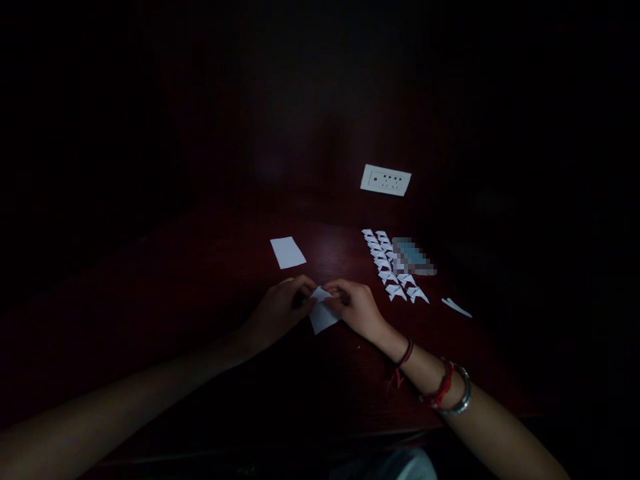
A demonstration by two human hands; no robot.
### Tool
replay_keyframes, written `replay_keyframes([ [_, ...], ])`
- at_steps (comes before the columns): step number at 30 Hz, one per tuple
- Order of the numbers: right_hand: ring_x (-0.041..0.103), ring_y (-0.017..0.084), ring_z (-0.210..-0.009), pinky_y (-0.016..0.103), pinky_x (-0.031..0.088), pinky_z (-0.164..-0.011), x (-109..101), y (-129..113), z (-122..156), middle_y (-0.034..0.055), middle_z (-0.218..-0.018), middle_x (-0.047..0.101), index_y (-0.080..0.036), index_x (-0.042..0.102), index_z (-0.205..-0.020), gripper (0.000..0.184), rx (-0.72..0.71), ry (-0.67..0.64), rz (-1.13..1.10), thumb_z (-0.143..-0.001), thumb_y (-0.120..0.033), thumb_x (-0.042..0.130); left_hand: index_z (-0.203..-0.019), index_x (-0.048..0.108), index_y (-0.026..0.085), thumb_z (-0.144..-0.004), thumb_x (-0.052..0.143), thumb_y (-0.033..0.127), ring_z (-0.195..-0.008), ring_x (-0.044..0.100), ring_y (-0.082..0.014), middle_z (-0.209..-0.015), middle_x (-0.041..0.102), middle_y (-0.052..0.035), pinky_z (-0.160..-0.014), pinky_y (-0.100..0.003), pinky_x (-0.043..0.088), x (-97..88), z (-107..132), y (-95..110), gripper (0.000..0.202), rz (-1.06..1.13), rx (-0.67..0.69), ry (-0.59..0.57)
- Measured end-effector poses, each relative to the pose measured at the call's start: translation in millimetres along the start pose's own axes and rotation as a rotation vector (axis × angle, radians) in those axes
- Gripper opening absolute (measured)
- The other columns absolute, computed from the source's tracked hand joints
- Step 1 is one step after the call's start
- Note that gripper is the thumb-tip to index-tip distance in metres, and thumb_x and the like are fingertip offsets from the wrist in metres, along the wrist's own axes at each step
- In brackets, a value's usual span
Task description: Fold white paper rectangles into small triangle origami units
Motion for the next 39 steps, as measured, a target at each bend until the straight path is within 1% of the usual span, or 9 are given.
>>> replay_keyframes([
  [5, 0.054, 0.010, -0.071, 0.021, 0.042, -0.064, -6, -15, 1, 0.0008, -0.080, 0.060, -0.018, 0.059, -0.086, 0.015, -0.093, 0.042, 0.085, -0.076, -0.014, 0.049, -0.085, 0.052, 0.020, -0.081, 0.048, 0.030, -0.080, 0.051, -0.0140, -0.086, 0.052, 0.0007, -0.072, -0.028, 0.041, -5.6, 0, 4, 0.012, -0.079, 0.073, 0.080],
  [8, 0.053, 0.010, -0.070, 0.021, 0.042, -0.064, -6, -16, 1, 0.0013, -0.080, 0.059, -0.018, 0.058, -0.087, 0.014, -0.095, 0.052, 0.067, -0.077, -0.015, 0.049, -0.087, 0.054, 0.020, -0.081, 0.047, 0.027, -0.087, 0.048, -0.0152, -0.091, 0.047, -0.0008, -0.078, -0.030, 0.039, -8.9, -1, 5, 0.011, -0.144, 0.102, 0.126],
  [10, 0.053, 0.010, -0.069, 0.021, 0.042, -0.063, -6, -15, 0, 0.0016, -0.079, 0.059, -0.018, 0.058, -0.087, 0.013, -0.080, 0.072, 0.057, -0.077, -0.018, 0.050, -0.084, 0.055, 0.019, -0.081, 0.047, 0.024, -0.087, 0.047, -0.0153, -0.093, 0.046, -0.0015, -0.078, -0.030, 0.039, -9.5, -1, 6, 0.009, -0.163, 0.116, 0.141],
  [13, 0.053, 0.010, -0.068, 0.021, 0.042, -0.062, -7, -14, 1, 0.0018, -0.077, 0.059, -0.017, 0.059, -0.086, 0.012, -0.075, 0.102, 0.075, -0.077, -0.020, 0.051, -0.081, 0.053, 0.018, -0.083, 0.045, 0.022, -0.085, 0.048, -0.0138, -0.093, 0.047, -0.0018, -0.077, -0.028, 0.040, -6.6, -1, 9, 0.010, -0.134, 0.155, 0.121],
  [16, 0.053, 0.011, -0.068, 0.022, 0.041, -0.063, -7, -18, 1, 0.0011, -0.074, 0.058, -0.018, 0.060, -0.085, 0.013, -0.114, 0.091, 0.120, -0.078, -0.017, 0.049, -0.082, 0.052, 0.018, -0.084, 0.042, 0.021, -0.082, 0.051, -0.0124, -0.088, 0.051, -0.0005, -0.075, -0.026, 0.041, -2.3, -1, 10, 0.011, -0.099, 0.197, 0.082],
  [18, 0.052, 0.011, -0.069, 0.021, 0.040, -0.063, -7, -20, 1, 0.0005, -0.073, 0.057, -0.018, 0.060, -0.083, 0.013, -0.129, 0.087, 0.136, -0.078, -0.016, 0.048, -0.082, 0.053, 0.018, -0.083, 0.043, 0.021, -0.080, 0.051, -0.0123, -0.086, 0.053, -0.0003, -0.074, -0.026, 0.042, -1.7, -1, 11, 0.010, -0.094, 0.210, 0.085],
  [23, 0.052, 0.011, -0.069, 0.022, 0.039, -0.065, -8, -20, 0, 0.0008, -0.074, 0.056, -0.017, 0.057, -0.079, 0.011, -0.090, 0.102, 0.147, -0.078, -0.014, 0.047, -0.085, 0.053, 0.018, -0.082, 0.044, 0.019, -0.081, 0.052, -0.0125, -0.087, 0.054, -0.0009, -0.073, -0.026, 0.043, -1.6, -2, 9, 0.009, -0.098, 0.223, 0.107],
  [31, 0.048, 0.010, -0.069, 0.021, 0.037, -0.064, -5, -18, 1, 0.0002, -0.073, 0.050, -0.016, 0.053, -0.079, 0.011, -0.099, 0.045, 0.157, -0.079, -0.011, 0.044, -0.089, 0.052, 0.019, -0.082, 0.048, 0.024, -0.083, 0.052, -0.0124, -0.090, 0.055, -0.0006, -0.076, -0.026, 0.042, 2.3, 0, 6, 0.010, -0.068, 0.196, 0.089],
  [39, 0.048, 0.010, -0.068, 0.021, 0.037, -0.063, 3, -5, -1, -0.0001, -0.072, 0.052, -0.016, 0.053, -0.078, 0.008, -0.032, -0.018, 0.099, -0.079, -0.015, 0.045, -0.088, 0.053, 0.019, -0.080, 0.048, 0.019, -0.082, 0.054, -0.0133, -0.088, 0.058, -0.0002, -0.076, -0.027, 0.043, 5.8, 1, -1, 0.010, -0.076, 0.128, 0.036],
])
Point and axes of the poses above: each hand's wrist, its own z-axis away from the middle knuckle, its own x-axis out of the palm, y = z × x, the point moved 5 cm from there along -z, towards the middle knuckle
